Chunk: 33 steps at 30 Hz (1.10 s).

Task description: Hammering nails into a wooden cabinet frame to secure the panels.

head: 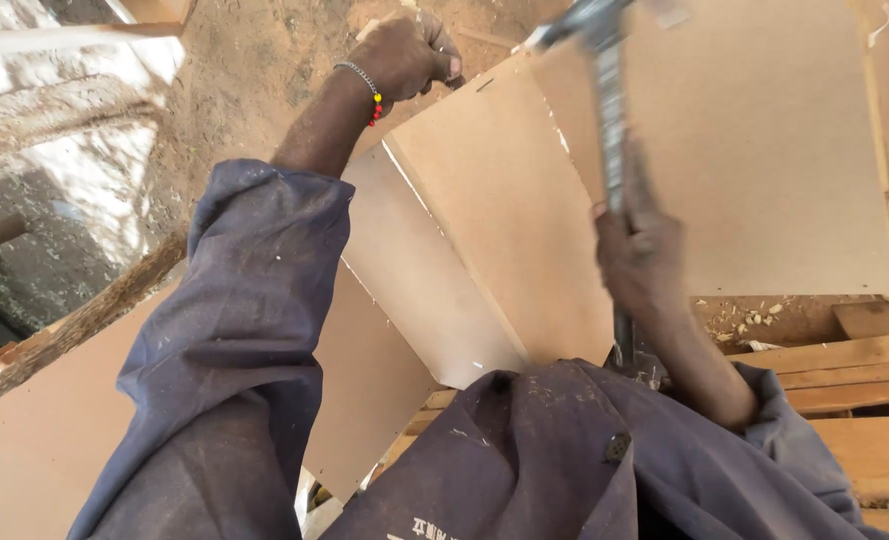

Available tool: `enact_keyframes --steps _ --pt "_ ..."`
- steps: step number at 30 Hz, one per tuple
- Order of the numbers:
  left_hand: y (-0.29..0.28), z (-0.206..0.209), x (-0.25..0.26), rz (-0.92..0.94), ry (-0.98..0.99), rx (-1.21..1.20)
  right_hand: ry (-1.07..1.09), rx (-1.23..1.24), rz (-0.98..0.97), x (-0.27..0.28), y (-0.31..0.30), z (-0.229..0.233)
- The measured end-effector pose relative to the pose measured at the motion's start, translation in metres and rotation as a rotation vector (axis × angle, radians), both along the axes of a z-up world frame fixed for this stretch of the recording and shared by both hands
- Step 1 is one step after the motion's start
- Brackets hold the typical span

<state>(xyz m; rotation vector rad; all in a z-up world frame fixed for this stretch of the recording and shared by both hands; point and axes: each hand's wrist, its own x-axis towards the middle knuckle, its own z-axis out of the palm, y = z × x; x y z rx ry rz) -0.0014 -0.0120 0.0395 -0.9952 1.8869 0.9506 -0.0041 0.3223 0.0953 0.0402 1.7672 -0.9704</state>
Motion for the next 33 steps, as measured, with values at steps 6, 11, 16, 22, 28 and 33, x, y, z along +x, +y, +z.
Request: enact_keyframes --steps 6,11,16,22,28,33 --pt "-0.008 -0.022 0.014 0.075 0.095 0.058 0.495 -0.242 0.276 0.035 0.012 -0.062" --pt "-0.020 0.021 0.017 0.508 0.378 0.093 0.095 -0.142 -0.305 0.002 -0.001 -0.004" --pt "-0.043 0.028 0.056 1.163 0.796 0.283 0.106 0.055 -0.086 0.024 -0.006 -0.037" --pt "-0.021 0.093 0.105 1.234 0.993 0.544 0.064 -0.119 -0.279 0.018 -0.010 -0.005" --pt "0.035 0.106 0.126 1.314 1.045 0.817 -0.002 0.032 0.040 -0.004 -0.015 -0.003" --pt "0.072 0.119 0.146 1.523 1.012 0.884 0.093 -0.205 -0.422 0.019 -0.023 0.001"
